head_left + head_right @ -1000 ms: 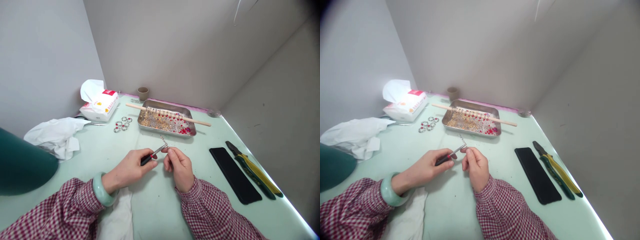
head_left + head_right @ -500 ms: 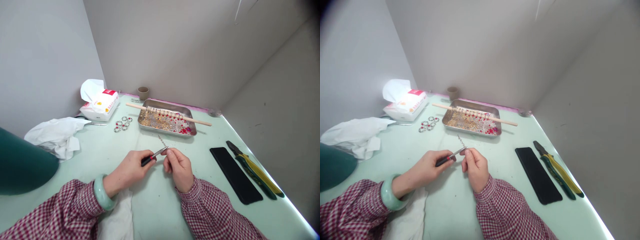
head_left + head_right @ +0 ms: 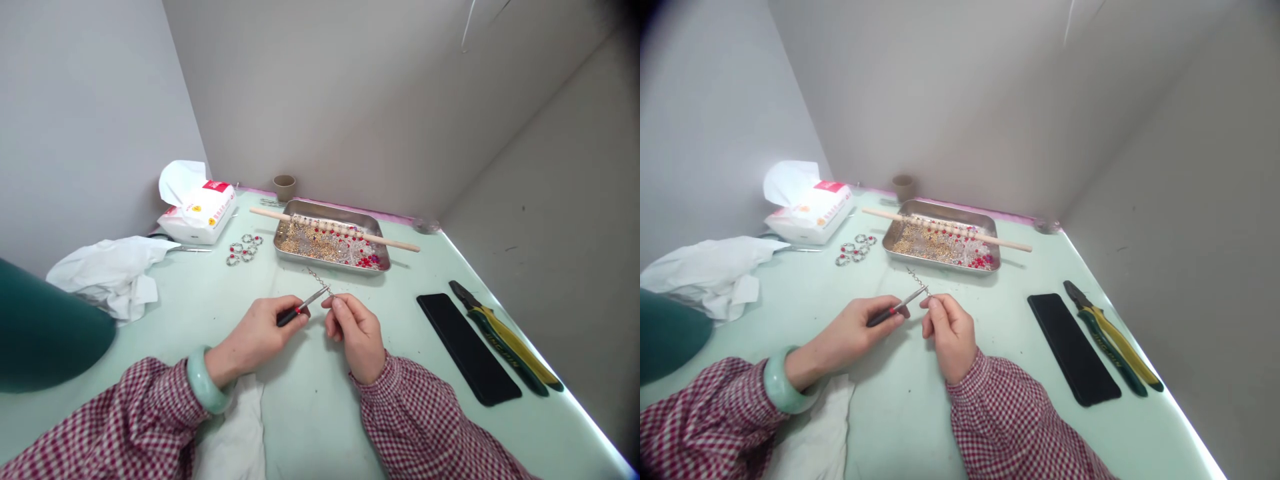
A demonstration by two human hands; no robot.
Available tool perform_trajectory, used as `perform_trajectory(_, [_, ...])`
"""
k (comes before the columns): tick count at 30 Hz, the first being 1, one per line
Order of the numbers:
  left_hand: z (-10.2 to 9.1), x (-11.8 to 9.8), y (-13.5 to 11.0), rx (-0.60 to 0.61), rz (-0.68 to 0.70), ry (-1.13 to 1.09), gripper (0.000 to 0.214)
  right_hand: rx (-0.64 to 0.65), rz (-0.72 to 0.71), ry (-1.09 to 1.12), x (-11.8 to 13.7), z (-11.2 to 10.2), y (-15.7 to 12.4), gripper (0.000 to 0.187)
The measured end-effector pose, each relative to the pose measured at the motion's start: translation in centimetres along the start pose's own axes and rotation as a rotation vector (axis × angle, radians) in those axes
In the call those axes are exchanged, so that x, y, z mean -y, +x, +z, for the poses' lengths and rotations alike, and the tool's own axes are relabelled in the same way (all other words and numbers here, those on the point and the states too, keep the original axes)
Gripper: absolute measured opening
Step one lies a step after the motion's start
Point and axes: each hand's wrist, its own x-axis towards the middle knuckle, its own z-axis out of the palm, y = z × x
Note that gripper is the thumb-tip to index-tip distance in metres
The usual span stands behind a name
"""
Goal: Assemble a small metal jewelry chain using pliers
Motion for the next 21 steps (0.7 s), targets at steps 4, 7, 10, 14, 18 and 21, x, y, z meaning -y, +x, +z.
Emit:
perform_trajectory(4, [-0.03, -0.1, -0.08, 0.036, 0.018, 0.019, 0.024, -0.03, 0.001, -0.009, -0.17, -0.12, 0.14, 0.025])
perform_trajectory(7, [-0.08, -0.14, -0.15, 0.059, 0.018, 0.045, 0.025, -0.047, 0.005, -0.013, -0.17, -0.09, 0.17, 0.025])
perform_trajectory(10, [-0.08, -0.17, -0.19, 0.084, 0.025, 0.072, 0.025, -0.052, 0.0, -0.018, -0.16, -0.07, 0.16, 0.026])
perform_trajectory(14, [-0.02, -0.3, -0.09, 0.08, 0.022, 0.09, 0.025, -0.045, -0.009, -0.032, -0.17, -0.09, 0.13, 0.026])
perform_trajectory(18, [0.09, -0.4, 0.02, 0.062, -0.001, 0.088, 0.024, -0.039, -0.015, -0.054, -0.18, -0.08, 0.0, 0.025])
perform_trajectory(21, [0.17, -0.42, 0.0, 0.039, -0.022, 0.088, 0.024, -0.041, -0.032, -0.075, -0.21, -0.05, -0.08, 0.026])
